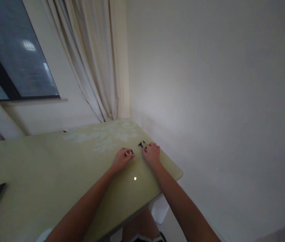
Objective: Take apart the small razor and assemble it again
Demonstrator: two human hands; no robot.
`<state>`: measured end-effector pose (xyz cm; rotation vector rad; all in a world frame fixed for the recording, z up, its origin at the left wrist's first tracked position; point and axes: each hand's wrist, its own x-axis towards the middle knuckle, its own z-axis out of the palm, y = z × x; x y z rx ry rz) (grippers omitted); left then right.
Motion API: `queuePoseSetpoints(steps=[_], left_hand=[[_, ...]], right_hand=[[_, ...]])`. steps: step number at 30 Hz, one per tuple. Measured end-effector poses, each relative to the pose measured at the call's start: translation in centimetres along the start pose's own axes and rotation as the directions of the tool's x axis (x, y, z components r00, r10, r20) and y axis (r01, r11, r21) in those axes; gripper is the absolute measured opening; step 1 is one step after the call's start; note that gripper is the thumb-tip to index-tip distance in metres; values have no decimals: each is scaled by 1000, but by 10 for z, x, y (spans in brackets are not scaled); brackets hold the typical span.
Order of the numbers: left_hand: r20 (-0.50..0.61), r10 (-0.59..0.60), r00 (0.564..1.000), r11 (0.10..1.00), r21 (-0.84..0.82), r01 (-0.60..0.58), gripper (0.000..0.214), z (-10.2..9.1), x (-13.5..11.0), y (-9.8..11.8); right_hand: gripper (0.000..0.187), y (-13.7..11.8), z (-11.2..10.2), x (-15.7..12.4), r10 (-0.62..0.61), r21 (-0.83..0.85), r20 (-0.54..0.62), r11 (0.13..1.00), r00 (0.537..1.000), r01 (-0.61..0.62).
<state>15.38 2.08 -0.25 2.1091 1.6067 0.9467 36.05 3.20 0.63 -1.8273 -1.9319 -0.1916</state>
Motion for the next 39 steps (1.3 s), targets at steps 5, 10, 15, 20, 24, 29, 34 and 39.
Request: queuePoseSetpoints(steps=[5,10,15,20,24,29,34,39], left_hand=[[-11,-7,1000,997,75,8,39,-61,-34,-56],[-119,-172,978,954,228,195,44,-110,-74,-104],[-85,-184,979,960,198,198,47,-119,-85,-114],[-37,-150,988,979,137,154,49,-122,-83,-116],[-39,-147,988,981,118,151,47,-126,-88,-117],[-29,-183,983,981,66,185,50,-128,-90,-115],[-77,-205,976,968,129,214,46,-125,-91,-112],[-74,-194,978,957,203,206,47,-125,-93,-107]], right_hand=[[19,2,3,2,9,-3,7,1000,1000,-9],[15,4,2,5,3,6,4,1000,1000,-3],[15,-23,-3,4,-64,96,-44,993,997,68],[14,-98,5,3,-59,240,13,969,998,54],[14,-156,22,2,-48,278,113,960,992,15],[17,-182,40,-9,-54,295,156,955,986,6],[15,-174,41,-21,-108,303,158,951,982,56],[15,-173,37,-22,-115,320,144,945,983,64]])
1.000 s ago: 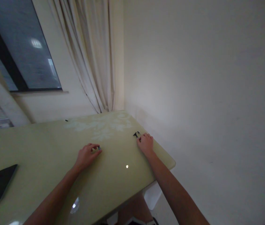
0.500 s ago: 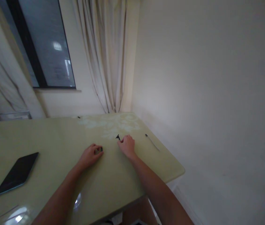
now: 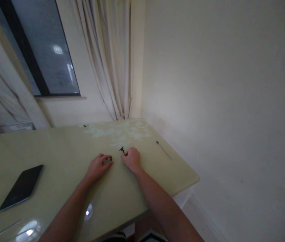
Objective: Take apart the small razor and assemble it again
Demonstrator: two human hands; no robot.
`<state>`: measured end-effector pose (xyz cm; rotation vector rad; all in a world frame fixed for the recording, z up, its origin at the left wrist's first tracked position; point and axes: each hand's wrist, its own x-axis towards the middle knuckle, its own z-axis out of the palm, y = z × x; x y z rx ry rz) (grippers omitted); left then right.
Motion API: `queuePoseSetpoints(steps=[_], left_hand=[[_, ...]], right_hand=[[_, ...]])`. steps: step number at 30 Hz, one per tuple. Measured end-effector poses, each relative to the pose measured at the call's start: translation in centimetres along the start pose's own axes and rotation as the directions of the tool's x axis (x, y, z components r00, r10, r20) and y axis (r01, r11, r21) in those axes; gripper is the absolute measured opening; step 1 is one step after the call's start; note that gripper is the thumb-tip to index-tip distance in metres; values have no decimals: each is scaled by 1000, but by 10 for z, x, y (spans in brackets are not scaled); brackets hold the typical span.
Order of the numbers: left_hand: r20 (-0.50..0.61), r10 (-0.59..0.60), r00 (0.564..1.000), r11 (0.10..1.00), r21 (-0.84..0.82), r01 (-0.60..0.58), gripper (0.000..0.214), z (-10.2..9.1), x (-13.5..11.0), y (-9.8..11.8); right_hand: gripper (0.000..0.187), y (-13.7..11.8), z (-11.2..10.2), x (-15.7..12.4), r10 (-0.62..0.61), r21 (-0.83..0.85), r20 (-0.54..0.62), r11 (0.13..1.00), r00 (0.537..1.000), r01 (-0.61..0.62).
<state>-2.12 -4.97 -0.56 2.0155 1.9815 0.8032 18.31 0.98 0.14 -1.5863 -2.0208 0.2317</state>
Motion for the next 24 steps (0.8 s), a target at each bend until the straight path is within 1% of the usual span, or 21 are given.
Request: queuePoseSetpoints(steps=[4,7,9,10,12,14,15,17,18,20,22,23,24], left_hand=[[-6,2,1000,1000,28,-2,48,1,0,1],[-4,-4,1000,999,31,4,46,2,0,0],[4,-4,1000,999,32,3,45,2,0,0],[3,-2,1000,999,32,2,44,3,1,0],[-3,3,1000,999,34,-2,44,3,1,-1],[-9,17,1000,999,36,-17,43,4,1,-2],[-11,28,1000,999,38,-27,43,4,1,-2],[-11,49,999,998,42,-49,43,5,1,-3],[-13,55,998,998,42,-54,43,5,1,-3],[-14,52,999,998,38,-52,43,5,3,-3],[-7,40,999,999,35,-40,42,6,5,-3],[-3,35,999,999,39,-35,42,6,6,-3],[0,32,999,998,50,-32,42,6,7,-2]], right_hand=[[15,-2,3,0,-36,-28,-5,999,999,36],[16,-5,7,-2,-111,-70,3,991,994,111],[18,-8,8,-3,-170,-73,11,983,985,170],[19,-10,8,-2,-177,-65,9,982,984,177],[20,-11,2,1,-133,-40,-16,990,991,132],[21,-6,-11,8,-25,-12,-83,1000,996,24],[22,0,-21,13,27,1,-128,1000,991,-27],[24,21,-44,23,129,16,-211,992,969,-128],[25,37,-57,28,147,8,-231,989,962,-149],[19,74,-79,34,198,-49,-246,975,949,-217],[12,115,-96,33,235,-115,-285,954,929,-277],[12,134,-102,30,246,-136,-299,945,922,-296],[15,151,-107,26,243,-158,-291,941,925,-298]])
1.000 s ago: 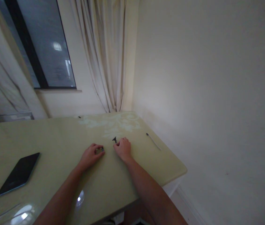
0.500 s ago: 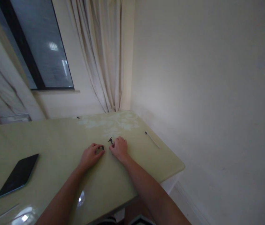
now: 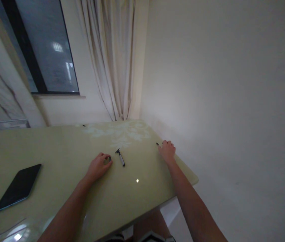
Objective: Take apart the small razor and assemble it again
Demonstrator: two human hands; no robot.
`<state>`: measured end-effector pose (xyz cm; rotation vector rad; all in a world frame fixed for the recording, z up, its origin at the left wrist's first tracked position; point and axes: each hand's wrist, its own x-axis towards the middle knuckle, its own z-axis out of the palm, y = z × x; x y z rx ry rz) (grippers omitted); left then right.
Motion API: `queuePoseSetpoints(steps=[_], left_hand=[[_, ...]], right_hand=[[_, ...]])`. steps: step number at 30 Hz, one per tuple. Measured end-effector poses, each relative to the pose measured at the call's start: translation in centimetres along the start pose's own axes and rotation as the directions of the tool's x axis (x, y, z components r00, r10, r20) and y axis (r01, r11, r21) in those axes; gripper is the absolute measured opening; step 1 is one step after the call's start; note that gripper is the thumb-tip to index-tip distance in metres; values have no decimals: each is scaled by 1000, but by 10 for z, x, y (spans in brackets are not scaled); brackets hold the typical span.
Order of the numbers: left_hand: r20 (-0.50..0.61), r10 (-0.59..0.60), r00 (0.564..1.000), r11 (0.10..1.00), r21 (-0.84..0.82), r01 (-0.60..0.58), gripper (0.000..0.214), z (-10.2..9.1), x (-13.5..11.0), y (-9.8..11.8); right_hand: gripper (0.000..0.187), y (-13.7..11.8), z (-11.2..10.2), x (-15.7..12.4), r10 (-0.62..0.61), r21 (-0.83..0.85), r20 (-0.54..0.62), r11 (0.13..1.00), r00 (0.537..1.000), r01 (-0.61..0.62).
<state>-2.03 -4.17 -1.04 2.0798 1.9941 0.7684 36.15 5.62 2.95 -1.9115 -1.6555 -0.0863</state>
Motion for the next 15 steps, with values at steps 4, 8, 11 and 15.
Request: queuePoseSetpoints(steps=[4,8,11,15], left_hand=[[-35,-3,999,995,102,7,43,-1,-2,9],[-119,30,992,982,187,-7,39,-1,-11,40],[-110,-31,993,971,232,56,46,5,-16,74],[23,-116,993,939,329,102,48,16,-19,103]], right_hand=[[19,29,-2,-5,-52,-52,122,997,991,58],[20,-14,6,-16,-170,4,187,985,968,173],[20,-71,20,-30,-316,138,281,948,906,288],[20,-128,39,-56,-378,184,347,925,858,333]])
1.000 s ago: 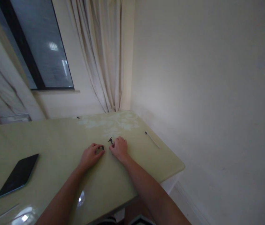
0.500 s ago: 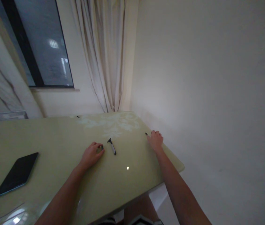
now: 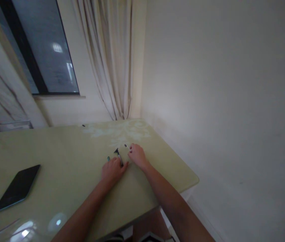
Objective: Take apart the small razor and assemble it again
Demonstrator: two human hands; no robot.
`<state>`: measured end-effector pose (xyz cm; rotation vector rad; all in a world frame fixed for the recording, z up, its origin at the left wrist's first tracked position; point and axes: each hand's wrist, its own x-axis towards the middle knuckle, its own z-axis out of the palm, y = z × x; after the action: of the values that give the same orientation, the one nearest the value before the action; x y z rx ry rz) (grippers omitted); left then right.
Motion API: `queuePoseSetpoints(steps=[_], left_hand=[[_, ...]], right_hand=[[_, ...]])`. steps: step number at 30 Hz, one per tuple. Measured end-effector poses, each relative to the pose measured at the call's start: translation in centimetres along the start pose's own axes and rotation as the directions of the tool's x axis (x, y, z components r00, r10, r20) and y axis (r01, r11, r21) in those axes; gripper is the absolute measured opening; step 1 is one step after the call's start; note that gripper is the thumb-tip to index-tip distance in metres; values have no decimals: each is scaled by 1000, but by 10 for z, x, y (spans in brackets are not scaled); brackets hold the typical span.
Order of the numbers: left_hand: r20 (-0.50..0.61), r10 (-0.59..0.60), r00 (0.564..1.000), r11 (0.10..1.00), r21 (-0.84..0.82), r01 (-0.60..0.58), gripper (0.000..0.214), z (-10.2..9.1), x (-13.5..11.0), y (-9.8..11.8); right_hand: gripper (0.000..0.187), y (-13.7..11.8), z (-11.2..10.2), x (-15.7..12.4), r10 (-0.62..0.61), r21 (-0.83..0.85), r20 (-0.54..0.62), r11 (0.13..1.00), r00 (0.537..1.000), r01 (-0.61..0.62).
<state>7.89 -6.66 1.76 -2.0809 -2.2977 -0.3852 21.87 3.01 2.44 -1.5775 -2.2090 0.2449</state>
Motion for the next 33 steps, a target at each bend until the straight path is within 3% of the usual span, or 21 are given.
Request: queuePoseSetpoints(steps=[4,11,21,25,28,30,33], left_hand=[[70,-21,997,1000,12,20,41,0,-1,0],[174,-149,973,989,29,147,57,-7,17,5],[88,-181,979,981,-52,186,52,0,10,-2],[-30,-110,993,989,-107,106,51,0,8,-4],[-175,29,984,991,-121,-51,45,2,5,-4],[-235,112,966,977,-154,-151,40,4,5,-4],[-288,173,942,898,-346,-271,40,4,7,-5]], right_hand=[[28,-19,15,-15,22,4,16,1000,1000,-22],[34,-15,16,-27,-8,53,23,999,1000,7],[16,-11,19,-23,-84,122,4,989,996,83],[26,-12,15,-24,-71,247,-129,964,989,101],[37,-14,15,-22,-101,467,-226,861,969,199],[35,-14,16,-20,-118,649,-228,722,966,242],[35,-13,17,-16,-116,862,-155,469,981,192]])
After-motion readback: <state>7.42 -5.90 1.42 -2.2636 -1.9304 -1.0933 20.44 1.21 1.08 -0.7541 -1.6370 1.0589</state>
